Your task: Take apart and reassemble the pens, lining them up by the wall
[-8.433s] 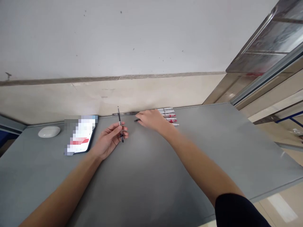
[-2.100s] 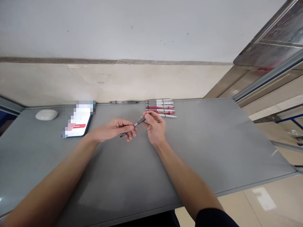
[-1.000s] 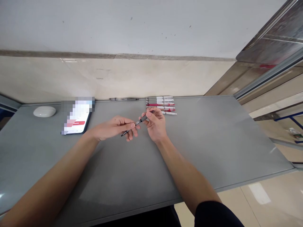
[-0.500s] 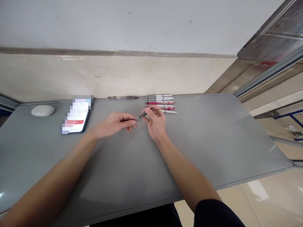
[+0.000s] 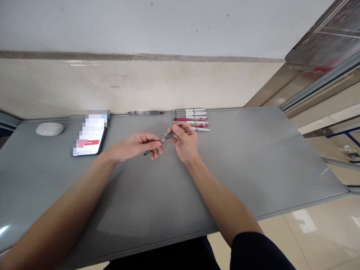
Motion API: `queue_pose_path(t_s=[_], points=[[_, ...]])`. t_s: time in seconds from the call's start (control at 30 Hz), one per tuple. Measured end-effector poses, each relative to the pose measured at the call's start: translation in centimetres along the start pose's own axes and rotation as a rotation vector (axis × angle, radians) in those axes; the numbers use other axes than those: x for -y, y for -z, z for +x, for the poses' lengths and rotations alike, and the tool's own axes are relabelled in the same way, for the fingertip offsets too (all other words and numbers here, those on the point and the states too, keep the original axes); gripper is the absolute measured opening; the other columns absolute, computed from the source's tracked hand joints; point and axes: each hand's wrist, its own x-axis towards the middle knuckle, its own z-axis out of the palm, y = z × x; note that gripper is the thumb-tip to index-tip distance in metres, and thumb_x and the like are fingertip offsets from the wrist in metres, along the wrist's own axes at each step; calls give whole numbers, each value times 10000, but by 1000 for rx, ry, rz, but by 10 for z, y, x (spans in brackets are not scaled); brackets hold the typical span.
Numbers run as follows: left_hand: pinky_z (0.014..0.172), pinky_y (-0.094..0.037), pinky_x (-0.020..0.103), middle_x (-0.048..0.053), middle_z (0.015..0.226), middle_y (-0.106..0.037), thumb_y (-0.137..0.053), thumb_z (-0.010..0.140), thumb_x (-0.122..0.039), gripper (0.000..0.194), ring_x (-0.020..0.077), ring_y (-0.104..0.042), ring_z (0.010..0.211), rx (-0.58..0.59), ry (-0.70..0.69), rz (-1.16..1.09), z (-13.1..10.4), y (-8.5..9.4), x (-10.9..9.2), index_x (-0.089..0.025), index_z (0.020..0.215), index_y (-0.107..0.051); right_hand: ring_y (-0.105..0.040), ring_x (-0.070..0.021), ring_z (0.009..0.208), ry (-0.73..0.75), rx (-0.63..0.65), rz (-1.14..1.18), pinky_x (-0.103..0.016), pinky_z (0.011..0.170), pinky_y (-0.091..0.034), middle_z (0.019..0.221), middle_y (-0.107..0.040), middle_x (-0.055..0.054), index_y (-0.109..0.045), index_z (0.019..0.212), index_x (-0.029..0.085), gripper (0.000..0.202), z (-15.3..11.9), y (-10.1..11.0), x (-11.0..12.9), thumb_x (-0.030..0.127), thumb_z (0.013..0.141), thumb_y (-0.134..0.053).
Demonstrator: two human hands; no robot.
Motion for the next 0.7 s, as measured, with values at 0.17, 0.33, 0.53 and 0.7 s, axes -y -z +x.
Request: queue_pose_path(t_s=[0.17, 0.33, 0.53, 0.7], points=[[634, -486, 253, 28, 772, -673, -597, 877, -431, 280, 123, -613, 663, -81, -61, 91, 3, -4, 2, -165, 837, -675, -643, -88, 706, 29, -68, -35, -246, 674, -595, 749, -636, 73, -619, 758, 249, 195, 1, -2, -1, 294, 691, -797], [679, -479, 264, 19, 790, -670, -584, 888, -428, 283, 123, -615, 677, -147, -106, 198, 5, -3, 4, -167, 828, -676, -653, -91, 729, 39, -66, -38, -240, 675, -595, 758, -639, 74, -621, 763, 250, 202, 1, -3, 0, 285, 683, -804], [685, -493, 268, 36, 772, -686, -569, 903, -450, 329, 129, -634, 666, -64, -28, 82, 1, 1, 2, -150, 837, -687, -669, -91, 797, 11, 18, 4, -221, 680, -597, 867, -654, 77, -652, 818, 274, 214, 0, 0, 3, 244, 673, -807], [619, -461, 239, 57, 815, -713, -530, 931, -452, 356, 128, -659, 674, 53, 6, 11, -2, 0, -1, -144, 867, -696, -661, -77, 753, -2, 69, 75, -234, 700, -615, 808, -635, 88, -658, 791, 265, 178, 1, 3, 1, 248, 692, -805]])
